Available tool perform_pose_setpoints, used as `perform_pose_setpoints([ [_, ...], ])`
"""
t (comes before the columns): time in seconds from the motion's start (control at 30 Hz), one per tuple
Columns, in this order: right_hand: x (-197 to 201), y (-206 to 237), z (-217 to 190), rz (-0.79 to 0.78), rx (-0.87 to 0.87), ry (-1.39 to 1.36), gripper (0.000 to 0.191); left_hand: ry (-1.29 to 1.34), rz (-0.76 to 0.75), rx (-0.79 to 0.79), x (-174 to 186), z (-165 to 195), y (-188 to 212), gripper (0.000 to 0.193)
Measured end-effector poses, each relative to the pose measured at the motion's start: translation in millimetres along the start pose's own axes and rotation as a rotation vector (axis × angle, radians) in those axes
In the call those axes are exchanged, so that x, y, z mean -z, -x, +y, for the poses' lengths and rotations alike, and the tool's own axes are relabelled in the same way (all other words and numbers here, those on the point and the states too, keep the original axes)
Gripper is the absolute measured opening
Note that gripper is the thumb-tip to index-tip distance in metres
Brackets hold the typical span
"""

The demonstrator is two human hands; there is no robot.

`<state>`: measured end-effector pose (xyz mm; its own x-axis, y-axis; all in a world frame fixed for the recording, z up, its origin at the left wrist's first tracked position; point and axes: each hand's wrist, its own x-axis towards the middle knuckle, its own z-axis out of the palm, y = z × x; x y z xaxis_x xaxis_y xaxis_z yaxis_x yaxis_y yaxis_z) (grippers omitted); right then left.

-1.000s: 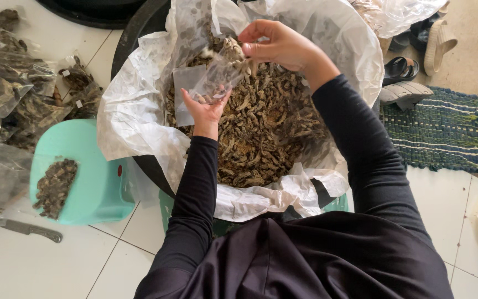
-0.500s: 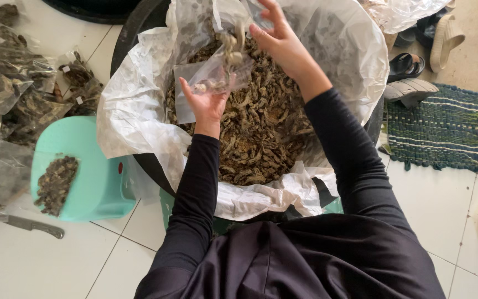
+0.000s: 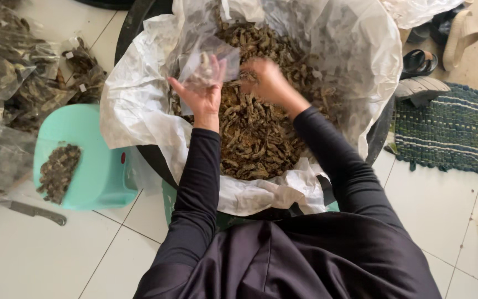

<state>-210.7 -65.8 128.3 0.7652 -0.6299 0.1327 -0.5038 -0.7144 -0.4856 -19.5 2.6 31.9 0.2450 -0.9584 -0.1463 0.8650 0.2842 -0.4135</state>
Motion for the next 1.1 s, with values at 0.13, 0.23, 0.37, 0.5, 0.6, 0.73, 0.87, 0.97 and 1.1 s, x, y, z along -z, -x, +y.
perform_pose_setpoints([
  [0.13, -87.4, 15.8, 4.2, -0.286, -0.691, -0.143, 0.121, -0.008, -0.015, -0.028, -14.4, -3.8, 5.0, 0.113],
  [0.23, -131.8, 20.1, -9.1, -0.192, -0.822, -0.267, 0.133, 0.032, -0.041, -0.003, -19.3, -6.9, 6.2, 0.117],
  [0.37, -149.1, 21.1, -13.7, -0.103, -0.795, -0.058, 0.122, -0.057, -0.147, 0.019, -17.3, -4.9, 4.8, 0.123],
  [0.5, -115.5, 33.6, 34.8, -0.036, -0.613, -0.235, 0.075, -0.032, 0.016, -0.102, -7.7, 2.0, 1.5, 0.12],
  [0.6, -70.3, 44.6, 69.8, -0.129, -0.791, -0.634, 0.043, -0.1, 0.115, -0.16, 4.7, 0.7, -4.8, 0.112],
  [0.73, 1.8, 47.1, 51.3, 0.583, 0.14, -0.16, 0.047, -0.291, 0.108, -0.177, 21.2, -3.1, -12.8, 0.106],
  [0.87, 76.3, 46.7, -13.3, 0.714, -0.053, -0.464, 0.019, -0.398, 0.151, -0.179, 29.0, -9.2, -10.0, 0.101],
  [0.97, 109.0, 49.9, -48.6, 0.716, 0.231, -0.035, 0.024, -0.378, 0.166, -0.186, 22.2, -14.5, -3.3, 0.104],
  [1.1, 106.3, 39.8, -68.0, 0.624, 0.298, 0.449, 0.025, -0.419, 0.171, -0.215, 7.6, -24.9, 5.4, 0.102],
])
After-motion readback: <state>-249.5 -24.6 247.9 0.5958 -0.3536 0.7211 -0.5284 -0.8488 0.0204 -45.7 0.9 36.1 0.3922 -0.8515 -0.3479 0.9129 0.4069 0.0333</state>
